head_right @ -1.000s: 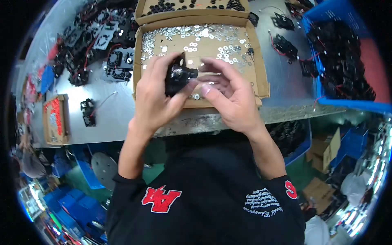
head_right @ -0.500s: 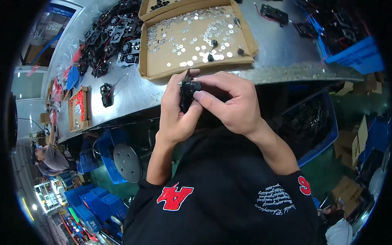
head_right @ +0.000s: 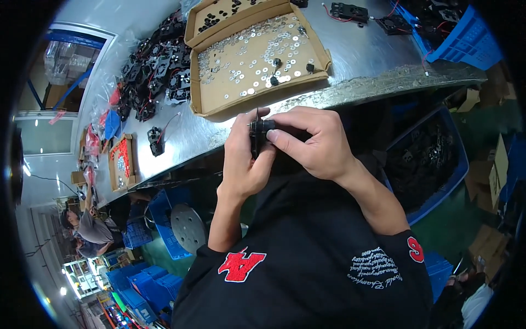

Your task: Assembling cooling fans onto plastic frames by hand at a factory workbench.

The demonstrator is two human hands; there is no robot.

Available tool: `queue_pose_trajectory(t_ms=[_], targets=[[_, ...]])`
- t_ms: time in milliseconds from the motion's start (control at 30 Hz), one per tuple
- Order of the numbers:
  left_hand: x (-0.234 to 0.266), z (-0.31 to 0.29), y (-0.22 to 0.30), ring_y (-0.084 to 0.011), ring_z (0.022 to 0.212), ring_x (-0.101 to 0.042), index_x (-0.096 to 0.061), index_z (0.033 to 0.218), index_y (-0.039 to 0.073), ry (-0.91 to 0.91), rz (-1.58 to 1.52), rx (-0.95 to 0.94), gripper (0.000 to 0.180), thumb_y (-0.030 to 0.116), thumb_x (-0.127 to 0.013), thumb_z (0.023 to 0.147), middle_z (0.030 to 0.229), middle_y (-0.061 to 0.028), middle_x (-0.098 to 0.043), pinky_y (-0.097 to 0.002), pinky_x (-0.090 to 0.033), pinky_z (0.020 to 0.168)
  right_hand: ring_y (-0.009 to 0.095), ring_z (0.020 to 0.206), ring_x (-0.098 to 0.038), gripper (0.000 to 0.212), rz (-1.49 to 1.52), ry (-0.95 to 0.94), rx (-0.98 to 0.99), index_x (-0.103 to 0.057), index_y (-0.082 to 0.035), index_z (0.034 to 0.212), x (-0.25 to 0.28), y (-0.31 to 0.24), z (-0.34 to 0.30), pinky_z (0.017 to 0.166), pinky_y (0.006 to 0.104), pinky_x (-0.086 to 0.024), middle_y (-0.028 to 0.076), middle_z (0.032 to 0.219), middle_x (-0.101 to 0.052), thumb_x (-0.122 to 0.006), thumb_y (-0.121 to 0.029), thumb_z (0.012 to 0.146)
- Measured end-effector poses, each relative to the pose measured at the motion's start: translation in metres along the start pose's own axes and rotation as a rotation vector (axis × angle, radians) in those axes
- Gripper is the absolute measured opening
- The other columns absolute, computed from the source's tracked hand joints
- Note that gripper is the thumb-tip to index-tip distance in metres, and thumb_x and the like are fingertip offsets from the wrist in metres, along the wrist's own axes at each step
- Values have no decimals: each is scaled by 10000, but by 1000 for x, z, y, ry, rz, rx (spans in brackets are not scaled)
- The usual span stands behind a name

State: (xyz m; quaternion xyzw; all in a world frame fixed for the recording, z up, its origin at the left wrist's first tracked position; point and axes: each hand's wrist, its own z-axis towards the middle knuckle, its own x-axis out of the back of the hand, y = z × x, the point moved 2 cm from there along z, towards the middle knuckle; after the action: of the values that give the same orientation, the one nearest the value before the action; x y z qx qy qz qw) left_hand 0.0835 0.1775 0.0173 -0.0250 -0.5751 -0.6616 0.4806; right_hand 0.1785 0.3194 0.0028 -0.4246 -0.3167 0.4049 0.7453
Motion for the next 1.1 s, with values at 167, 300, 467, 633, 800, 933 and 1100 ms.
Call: queue_pose_trajectory(t_ms=[167, 300, 467, 633, 800, 933, 1100], targets=[[2, 9, -4, -402, 935, -598, -511, 1248, -73, 4, 30, 0, 478, 33, -605, 791, 1033, -244, -581, -427, -489, 850, 208, 737, -660, 198, 16, -14, -10, -725, 43, 1009, 0, 5, 11, 686, 306, -503, 140, 848, -708, -707, -89, 862], [-1, 10, -3, -374, 935, -610, -529, 1236, -68, -6, 43, 89, 443, 31, -589, 808, 1038, -232, -600, -403, -488, 865, 225, 732, -658, 197, 0, -50, 12, -722, 45, 1007, 4, 9, 16, 681, 310, -501, 140, 839, -703, -706, -92, 866], [-12, 13, -2, -382, 971, -620, -526, 1242, -67, 79, -6, 110, 437, 38, -592, 824, 1069, -241, -610, -413, -490, 885, 240, 749, -662, 217, -61, -119, 5, -717, 46, 1040, 14, 11, 26, 697, 314, -506, 148, 857, -707, -705, -92, 873], [-23, 14, -1, -370, 964, -626, -522, 1254, -64, 147, -21, 186, 432, 42, -592, 841, 1068, -245, -615, -401, -493, 882, 244, 775, -669, 244, -95, -202, -41, -712, 44, 1084, 20, 17, 26, 719, 315, -510, 150, 891, -713, -699, -90, 880], [-32, 5, -7, -346, 935, -646, -507, 1272, -75, 215, -171, 262, 436, 37, -588, 858, 1063, -242, -627, -392, -506, 867, 233, 773, -663, 232, -120, -212, -26, -711, 41, 1080, 16, 23, 28, 719, 315, -502, 146, 901, -716, -681, -79, 883], [-23, 2, -21, -356, 981, -656, -495, 1291, -77, 236, -139, 279, 470, 48, -602, 851, 1091, -252, -641, -392, -505, 894, 229, 763, -658, 232, -131, -237, -58, -709, 39, 1069, -1, 27, 36, 713, 318, -499, 142, 897, -716, -681, -98, 884], [1, 10, -34, -326, 1002, -654, -484, 1303, -67, 110, -260, 357, 481, 62, -602, 855, 1096, -241, -642, -377, -497, 912, 216, 758, -661, 256, -160, -181, -79, -703, 26, 1088, -20, 28, 45, 664, 299, -507, 133, 888, -699, -701, -114, 874]])
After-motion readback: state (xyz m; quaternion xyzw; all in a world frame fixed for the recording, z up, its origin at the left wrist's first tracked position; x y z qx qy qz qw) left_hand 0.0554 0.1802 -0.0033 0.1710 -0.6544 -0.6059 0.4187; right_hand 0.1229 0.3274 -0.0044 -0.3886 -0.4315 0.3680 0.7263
